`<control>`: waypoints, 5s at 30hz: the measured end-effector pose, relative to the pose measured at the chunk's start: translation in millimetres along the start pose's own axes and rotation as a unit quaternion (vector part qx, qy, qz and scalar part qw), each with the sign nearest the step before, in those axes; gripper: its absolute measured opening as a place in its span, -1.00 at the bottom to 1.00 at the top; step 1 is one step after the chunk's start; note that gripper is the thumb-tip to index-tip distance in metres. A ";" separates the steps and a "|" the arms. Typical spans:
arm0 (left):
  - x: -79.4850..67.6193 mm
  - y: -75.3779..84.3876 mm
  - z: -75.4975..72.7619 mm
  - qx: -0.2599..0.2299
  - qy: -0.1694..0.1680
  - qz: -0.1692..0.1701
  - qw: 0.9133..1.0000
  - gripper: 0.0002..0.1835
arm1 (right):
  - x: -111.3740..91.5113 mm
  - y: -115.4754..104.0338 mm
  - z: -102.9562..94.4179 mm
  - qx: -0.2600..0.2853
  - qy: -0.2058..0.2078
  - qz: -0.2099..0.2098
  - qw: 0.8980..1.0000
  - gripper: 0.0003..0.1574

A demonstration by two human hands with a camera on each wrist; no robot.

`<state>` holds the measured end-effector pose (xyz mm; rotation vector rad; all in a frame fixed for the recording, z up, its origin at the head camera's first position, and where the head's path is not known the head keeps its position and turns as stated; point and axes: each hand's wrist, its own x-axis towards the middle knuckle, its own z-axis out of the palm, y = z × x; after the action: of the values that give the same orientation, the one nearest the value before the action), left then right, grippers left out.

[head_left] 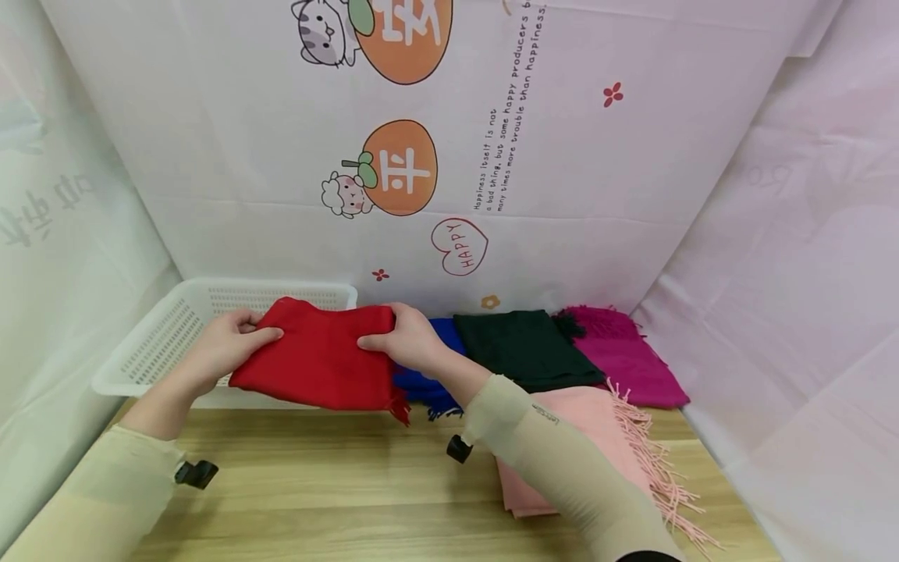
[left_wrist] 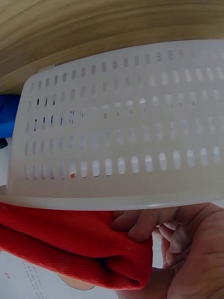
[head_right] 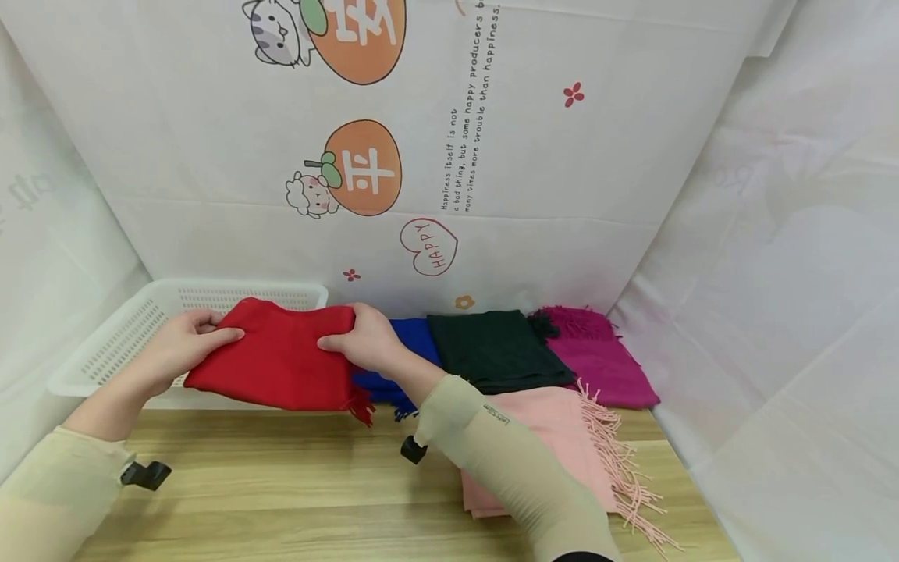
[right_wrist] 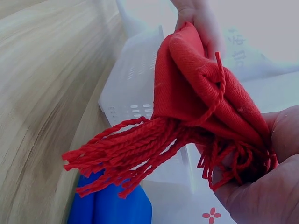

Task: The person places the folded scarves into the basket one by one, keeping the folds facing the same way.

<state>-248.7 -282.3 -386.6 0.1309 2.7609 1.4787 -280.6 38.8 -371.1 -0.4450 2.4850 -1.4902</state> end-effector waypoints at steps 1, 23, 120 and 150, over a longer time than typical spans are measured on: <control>0.4 -0.4 -0.5 0.003 0.002 0.000 1.000 -0.56 | 0.5 -0.7 0.6 0.000 0.000 0.000 1.000 -0.32; 3.0 -10.1 -15.0 0.029 0.037 -0.002 0.999 -0.53 | 18.7 -6.2 18.8 0.018 -0.002 0.000 1.000 -0.35; -1.6 -60.3 -57.7 0.105 0.097 -0.016 0.990 -0.41 | 69.6 -26.6 86.1 0.005 0.012 -0.008 1.000 -0.57; 3.8 -74.4 -68.9 0.154 0.066 -0.020 0.986 -0.33 | 78.6 -34.8 111.8 -0.125 0.030 0.006 0.992 -0.48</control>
<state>-260.9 -380.2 -410.0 -0.0217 3.0604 1.0776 -311.9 -96.7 -394.3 -0.4309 2.7300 -1.2096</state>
